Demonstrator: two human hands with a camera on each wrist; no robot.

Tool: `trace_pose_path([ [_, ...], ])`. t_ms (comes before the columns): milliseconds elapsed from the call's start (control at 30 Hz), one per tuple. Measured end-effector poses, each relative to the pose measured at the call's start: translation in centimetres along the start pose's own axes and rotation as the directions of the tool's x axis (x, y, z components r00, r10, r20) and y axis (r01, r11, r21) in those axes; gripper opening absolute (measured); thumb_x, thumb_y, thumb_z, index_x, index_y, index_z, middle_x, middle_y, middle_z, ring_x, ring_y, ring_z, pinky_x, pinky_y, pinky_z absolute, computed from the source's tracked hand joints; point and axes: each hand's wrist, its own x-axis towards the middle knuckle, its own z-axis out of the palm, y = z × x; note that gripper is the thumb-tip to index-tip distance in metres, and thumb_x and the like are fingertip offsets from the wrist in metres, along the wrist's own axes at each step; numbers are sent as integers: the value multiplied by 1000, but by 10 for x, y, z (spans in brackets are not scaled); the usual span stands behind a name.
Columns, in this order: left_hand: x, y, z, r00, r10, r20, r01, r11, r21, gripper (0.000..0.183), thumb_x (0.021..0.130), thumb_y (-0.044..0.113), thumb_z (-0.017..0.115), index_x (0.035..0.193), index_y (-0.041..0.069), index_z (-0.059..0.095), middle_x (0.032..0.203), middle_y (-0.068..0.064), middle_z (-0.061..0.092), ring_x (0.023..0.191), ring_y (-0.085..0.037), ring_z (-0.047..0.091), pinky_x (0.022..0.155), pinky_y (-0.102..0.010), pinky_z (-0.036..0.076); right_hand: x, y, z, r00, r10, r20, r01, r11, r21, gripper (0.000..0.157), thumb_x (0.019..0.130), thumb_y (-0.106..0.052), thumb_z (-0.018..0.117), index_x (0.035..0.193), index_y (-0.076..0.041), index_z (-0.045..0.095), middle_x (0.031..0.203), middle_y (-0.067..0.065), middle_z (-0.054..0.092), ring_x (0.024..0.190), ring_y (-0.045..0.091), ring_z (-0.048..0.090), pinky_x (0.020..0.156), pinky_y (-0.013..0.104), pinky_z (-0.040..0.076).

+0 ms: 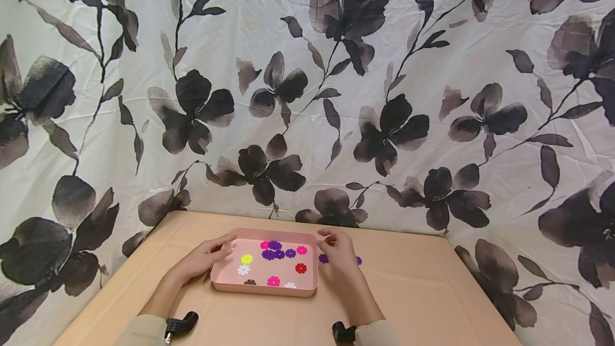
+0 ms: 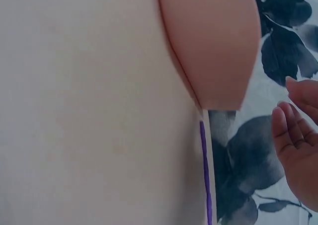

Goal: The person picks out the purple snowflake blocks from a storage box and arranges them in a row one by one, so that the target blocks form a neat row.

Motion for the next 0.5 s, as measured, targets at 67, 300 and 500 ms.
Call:
trace_pose_path([
  [67, 0, 0, 0, 1000, -2, 0, 2, 1000, 0, 53, 105, 31, 62, 154, 11, 52, 166, -17, 38, 159, -43, 20, 128, -65, 16, 2, -2, 7, 999, 28, 38, -29, 999, 28, 25, 93, -3, 76, 118, -5, 75, 108, 16, 71, 86, 19, 63, 70, 18, 57],
  [300, 0, 0, 0, 1000, -4, -5, 4, 1000, -1, 53, 105, 32, 63, 154, 12, 52, 167, -17, 37, 159, -44, 20, 127, -65, 17, 10, -10, 32, 988, 45, 145, -53, 997, 52, 26, 94, -8, 76, 120, -4, 74, 98, 11, 67, 88, 19, 61, 68, 21, 56],
  [500, 1, 0, 0, 1000, 1, -1, -1, 1000, -5, 54, 105, 31, 63, 154, 11, 52, 166, -17, 38, 159, -43, 20, 128, -64, 16, 16, -16, 49, 979, 13, 203, -16, 1000, 12, 25, 95, -11, 76, 120, -4, 74, 99, 9, 67, 87, 19, 60, 68, 22, 55],
])
